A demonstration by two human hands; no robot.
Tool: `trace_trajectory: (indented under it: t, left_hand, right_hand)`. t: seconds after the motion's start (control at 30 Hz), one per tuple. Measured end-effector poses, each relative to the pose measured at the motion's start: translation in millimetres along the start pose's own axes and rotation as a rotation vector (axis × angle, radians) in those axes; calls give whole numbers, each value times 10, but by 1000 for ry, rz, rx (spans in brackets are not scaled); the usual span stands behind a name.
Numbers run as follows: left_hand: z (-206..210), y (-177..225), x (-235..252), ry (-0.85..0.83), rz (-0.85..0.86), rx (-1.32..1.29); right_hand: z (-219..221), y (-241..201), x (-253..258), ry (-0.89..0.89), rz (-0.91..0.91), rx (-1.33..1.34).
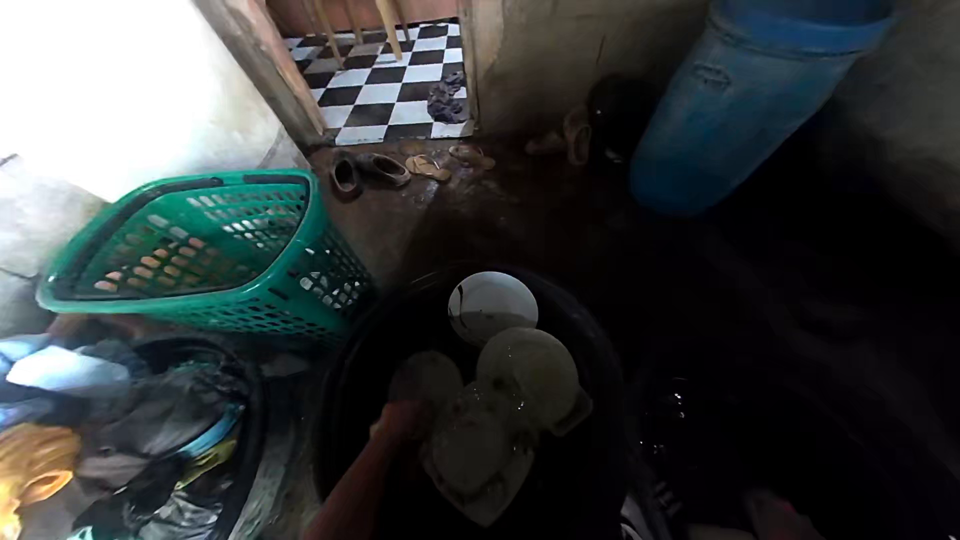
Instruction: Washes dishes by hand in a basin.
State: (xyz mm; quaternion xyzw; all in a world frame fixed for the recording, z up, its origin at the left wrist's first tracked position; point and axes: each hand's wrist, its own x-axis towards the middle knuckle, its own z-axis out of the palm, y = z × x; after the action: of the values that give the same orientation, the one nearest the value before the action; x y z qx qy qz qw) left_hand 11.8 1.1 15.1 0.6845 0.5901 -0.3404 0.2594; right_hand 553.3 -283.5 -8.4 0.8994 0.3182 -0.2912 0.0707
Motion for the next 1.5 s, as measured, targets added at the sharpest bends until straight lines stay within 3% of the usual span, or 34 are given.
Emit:
trace_trajectory:
  t: [0.13,0.23,0.3,0.4,0.47,0.6,0.7,0.83,0.9,1.03,1.13,1.27,1.5]
  left_hand:
    - [-19,399,-201,-4,-70,208]
    - [11,615,-257,115,-23,242]
    - [-272,876,-467,95,60,274]
    - [-757,1325,-788,30,192,110]
    - [-892,1583,-991,27,344,-71]
    - [-970,2100,-1398,17,562,-382]
    - [-957,2347,-1461,13,674,-551]
    - [-915,2586,-1496,23,678,-742]
    - [-872,2654,-1498,59,722,-736]
    - [-850,2505,-1350,302,902,-580]
    - [-914,2213,-1243,264,727,-580]
    - [-761,1745,-1068,111,410,-673]
    - [-212,866,-806,32,184,-631]
  right_hand:
    - [-564,-771,-174,116,-172,174]
    - [-927,-1362,-470,-1,-358,378]
    - [-926,-1623,-609,-118,-530,549]
    - [-800,-1879,-758,-368,-768,619]
    - [-694,-1967,-854,-435,-920,621]
    - [-668,-1977,-1110,-363,-1101,639]
    - [-693,-1866,-1110,-333,-1000,683]
    - [-892,-1737,-1154,-456,-786,790]
    - [-919,-1668,-1110,-457,-660,902]
    - [-776,-1367,-655,-324,-507,1201]
    - [-674,-1135,-173,-190,-223,1302]
    - [-484,-904,293,-53,-18,1263]
    - [31,-843,507,-112,53,987]
